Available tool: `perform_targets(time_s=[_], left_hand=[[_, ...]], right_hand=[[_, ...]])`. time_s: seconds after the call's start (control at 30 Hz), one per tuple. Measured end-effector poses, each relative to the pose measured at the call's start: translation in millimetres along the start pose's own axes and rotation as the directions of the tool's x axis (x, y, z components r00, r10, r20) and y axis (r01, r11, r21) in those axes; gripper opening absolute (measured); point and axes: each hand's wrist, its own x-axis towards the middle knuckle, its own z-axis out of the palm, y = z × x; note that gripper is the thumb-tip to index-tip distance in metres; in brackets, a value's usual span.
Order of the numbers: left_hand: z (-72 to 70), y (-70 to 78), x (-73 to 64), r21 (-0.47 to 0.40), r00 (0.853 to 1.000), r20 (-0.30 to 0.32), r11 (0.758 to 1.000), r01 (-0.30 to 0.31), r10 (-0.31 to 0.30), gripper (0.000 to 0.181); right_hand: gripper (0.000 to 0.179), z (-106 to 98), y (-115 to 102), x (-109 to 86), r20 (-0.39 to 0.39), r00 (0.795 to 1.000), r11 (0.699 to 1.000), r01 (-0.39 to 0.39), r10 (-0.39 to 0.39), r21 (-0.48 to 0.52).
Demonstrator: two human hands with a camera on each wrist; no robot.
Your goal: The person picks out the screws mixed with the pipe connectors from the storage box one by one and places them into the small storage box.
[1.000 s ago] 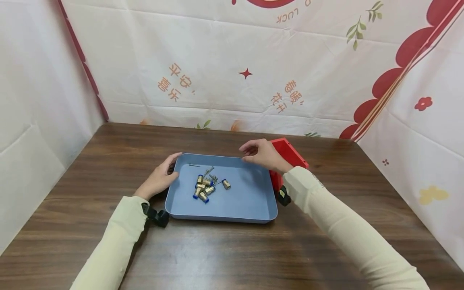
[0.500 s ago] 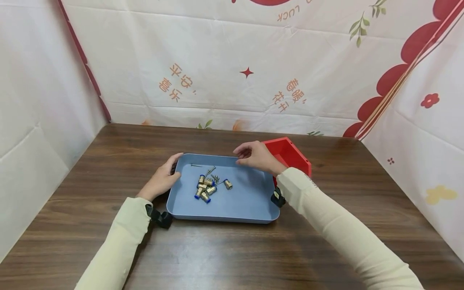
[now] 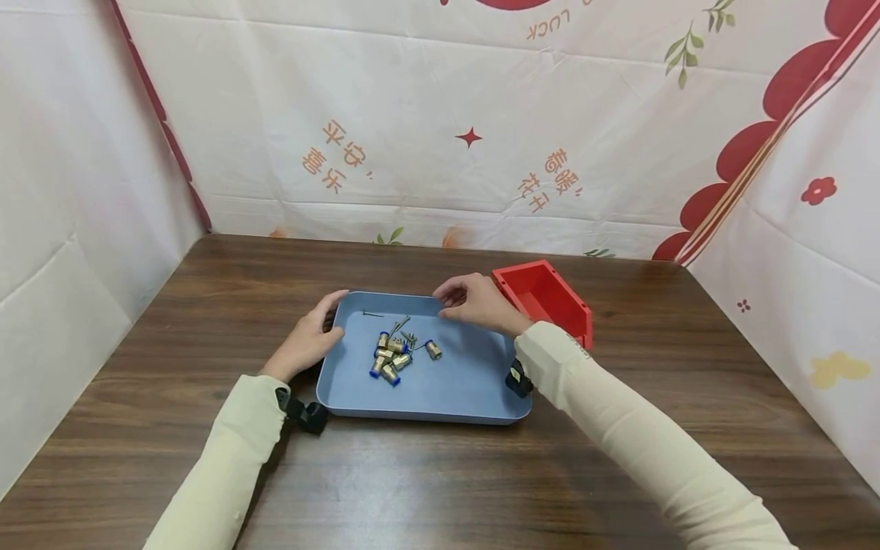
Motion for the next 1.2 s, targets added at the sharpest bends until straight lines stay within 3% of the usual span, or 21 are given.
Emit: perform_targets(time_s=[0.8, 1.2], left_hand=[[-1.1, 0.4, -1.0, -0.003, 0.999, 0.015, 1.0, 0.031, -0.031, 0.062], [-3.5, -0.2, -0.3, 0.004, 1.0, 0.013, 1.0, 0.029, -0.029, 0.062]], right_hand=[[0.03, 29.9, -6.2, 7.5, 0.091, 0.995, 0.999, 0.045, -0.047, 0.029], [0.027, 42.5, -10.2, 11.3, 0.134, 0.991, 1.0, 0.007, -0.007, 0.002]])
